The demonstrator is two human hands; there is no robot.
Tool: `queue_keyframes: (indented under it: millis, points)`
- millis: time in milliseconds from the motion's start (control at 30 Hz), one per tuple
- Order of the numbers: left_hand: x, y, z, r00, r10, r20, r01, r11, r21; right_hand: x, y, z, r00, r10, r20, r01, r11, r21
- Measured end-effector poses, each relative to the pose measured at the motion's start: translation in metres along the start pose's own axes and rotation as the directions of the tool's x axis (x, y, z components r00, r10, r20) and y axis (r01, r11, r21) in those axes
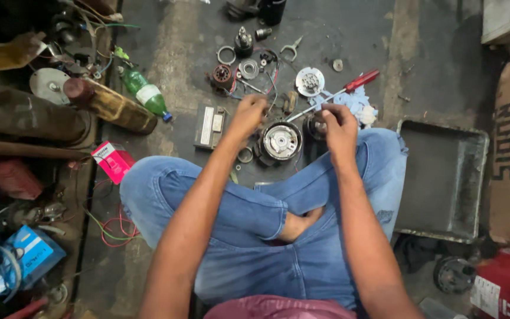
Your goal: The person sits on the workshop floor and disassembles a small electric starter motor, pulling off its end cap and gear housing by hand and setting parts on the floor. They then use a red-handled screwdriver to work on the motor housing and reassemble the components, holding the housing in one hand while turning the screwdriver with the other.
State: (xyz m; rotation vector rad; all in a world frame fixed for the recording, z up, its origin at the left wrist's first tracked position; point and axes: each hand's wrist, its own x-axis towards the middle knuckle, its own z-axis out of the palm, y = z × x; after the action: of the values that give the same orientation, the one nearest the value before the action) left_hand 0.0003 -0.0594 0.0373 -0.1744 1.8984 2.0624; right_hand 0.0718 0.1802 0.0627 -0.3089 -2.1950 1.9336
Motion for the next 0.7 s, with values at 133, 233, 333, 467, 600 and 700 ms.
queue_keyframes:
  millis: [133,233,333,467,600,700]
  points:
    - [0.013,0.015,0.035,0.935,-0.055,0.349,0.251,0.801,-0.544,-0.007,-0.043,0.015,0.999,-0.025,0.039,0.023,0.998,0.061]
    - [0.01,0.026,0.052,0.909,0.067,0.41,0.236,0.729,-0.642,-0.007,-0.078,0.03,0.948,-0.3,0.102,0.317,0.905,-0.284]
    - [0.006,0.031,0.053,0.926,0.099,0.364,0.188,0.716,-0.672,0.002,-0.099,0.04,0.778,-0.579,0.245,0.612,0.61,-0.503]
    - [0.004,0.037,0.051,0.943,0.036,0.331,0.194,0.75,-0.632,0.027,-0.089,0.044,0.807,-0.46,0.372,0.579,0.743,-0.337]
    - [0.002,0.043,0.048,0.982,-0.007,0.188,0.103,0.856,-0.506,0.079,-0.045,0.026,0.913,-0.144,0.382,0.27,0.915,-0.301]
    - [0.002,0.046,0.035,0.999,0.016,-0.032,-0.023,0.976,-0.218,0.126,-0.003,0.002,0.979,0.004,0.204,0.093,0.879,-0.467]
